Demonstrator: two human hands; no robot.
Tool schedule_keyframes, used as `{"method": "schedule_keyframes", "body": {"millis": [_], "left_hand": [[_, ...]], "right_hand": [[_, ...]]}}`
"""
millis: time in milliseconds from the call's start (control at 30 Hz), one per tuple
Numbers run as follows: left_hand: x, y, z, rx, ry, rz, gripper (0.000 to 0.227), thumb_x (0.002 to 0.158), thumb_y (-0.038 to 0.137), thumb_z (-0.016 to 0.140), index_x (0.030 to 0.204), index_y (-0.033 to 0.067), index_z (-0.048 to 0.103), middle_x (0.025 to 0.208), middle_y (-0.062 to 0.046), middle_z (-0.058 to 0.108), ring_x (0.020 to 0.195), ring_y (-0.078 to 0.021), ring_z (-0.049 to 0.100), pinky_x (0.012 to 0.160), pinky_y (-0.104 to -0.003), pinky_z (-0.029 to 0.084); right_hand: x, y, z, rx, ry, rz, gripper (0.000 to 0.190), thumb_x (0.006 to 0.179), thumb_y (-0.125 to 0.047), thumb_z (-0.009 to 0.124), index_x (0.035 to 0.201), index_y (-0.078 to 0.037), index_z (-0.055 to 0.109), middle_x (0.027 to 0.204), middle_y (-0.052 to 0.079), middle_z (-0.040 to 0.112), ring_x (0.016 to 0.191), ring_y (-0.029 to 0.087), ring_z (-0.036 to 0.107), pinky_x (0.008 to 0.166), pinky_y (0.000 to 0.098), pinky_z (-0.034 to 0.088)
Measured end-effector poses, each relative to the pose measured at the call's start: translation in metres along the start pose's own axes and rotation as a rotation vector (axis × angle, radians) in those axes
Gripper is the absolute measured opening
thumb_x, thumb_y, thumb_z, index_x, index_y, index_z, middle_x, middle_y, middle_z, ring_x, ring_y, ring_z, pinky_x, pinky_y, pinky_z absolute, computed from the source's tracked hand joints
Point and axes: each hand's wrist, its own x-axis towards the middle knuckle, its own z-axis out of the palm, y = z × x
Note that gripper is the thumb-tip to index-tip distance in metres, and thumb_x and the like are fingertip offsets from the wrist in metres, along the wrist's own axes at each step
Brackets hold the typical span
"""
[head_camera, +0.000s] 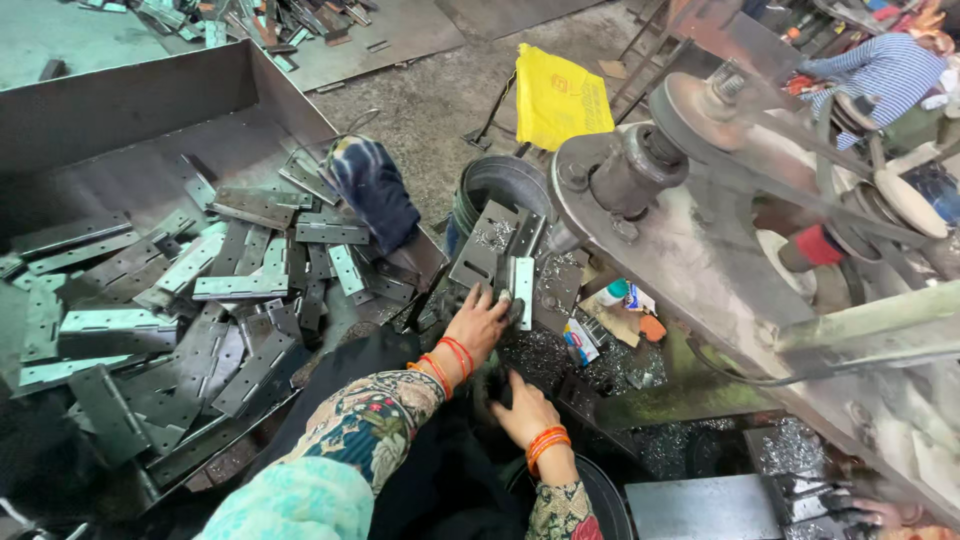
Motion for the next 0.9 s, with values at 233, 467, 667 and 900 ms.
{"method": "schedule_keyframes", "body": {"millis": [233,467,667,900], "left_hand": [[-0.002,0.02,0.012,0.081,-0.173,0.01,0.034,0.102,0.027,0.049,0.122,0.0077,0.068,0.129,-0.021,0.058,0.13,-0.047,0.051,0.121,-0.067,0.021],[0.001,-0.009,0.023,-0.101,-0.144,0.018,0.034,0.091,0.019,0.057,0.125,0.0141,0.063,0.127,-0.013,0.06,0.13,-0.0371,0.054,0.116,-0.069,0.026],[0.035,-0.027,0.042,-0.205,-0.148,0.001,0.03,0.094,0.019,0.058,0.124,0.0167,0.063,0.126,-0.014,0.058,0.13,-0.0381,0.053,0.114,-0.067,0.029],[0.026,-0.029,0.04,-0.19,-0.121,0.014,0.033,0.088,0.015,0.06,0.12,0.0171,0.063,0.128,-0.012,0.058,0.134,-0.0347,0.05,0.116,-0.066,0.029]], "right_hand": [[-0.001,-0.005,-0.004,0.022,-0.031,0.014,0.075,0.083,-0.039,0.07,0.148,-0.018,0.041,0.127,0.024,0.065,0.113,0.046,0.065,0.095,0.0527,0.055],[-0.004,-0.009,-0.004,0.015,-0.024,0.008,0.077,0.083,-0.04,0.071,0.147,-0.013,0.041,0.126,0.024,0.064,0.111,0.045,0.066,0.095,0.0523,0.055],[-0.002,0.004,0.021,0.033,0.012,0.027,0.078,0.082,-0.039,0.074,0.148,-0.012,0.042,0.126,0.022,0.064,0.111,0.044,0.066,0.094,0.0516,0.055],[-0.013,0.008,0.091,0.186,0.129,0.132,0.088,0.078,-0.038,0.081,0.151,-0.022,0.035,0.132,0.018,0.061,0.112,0.045,0.064,0.094,0.0525,0.054]]}}
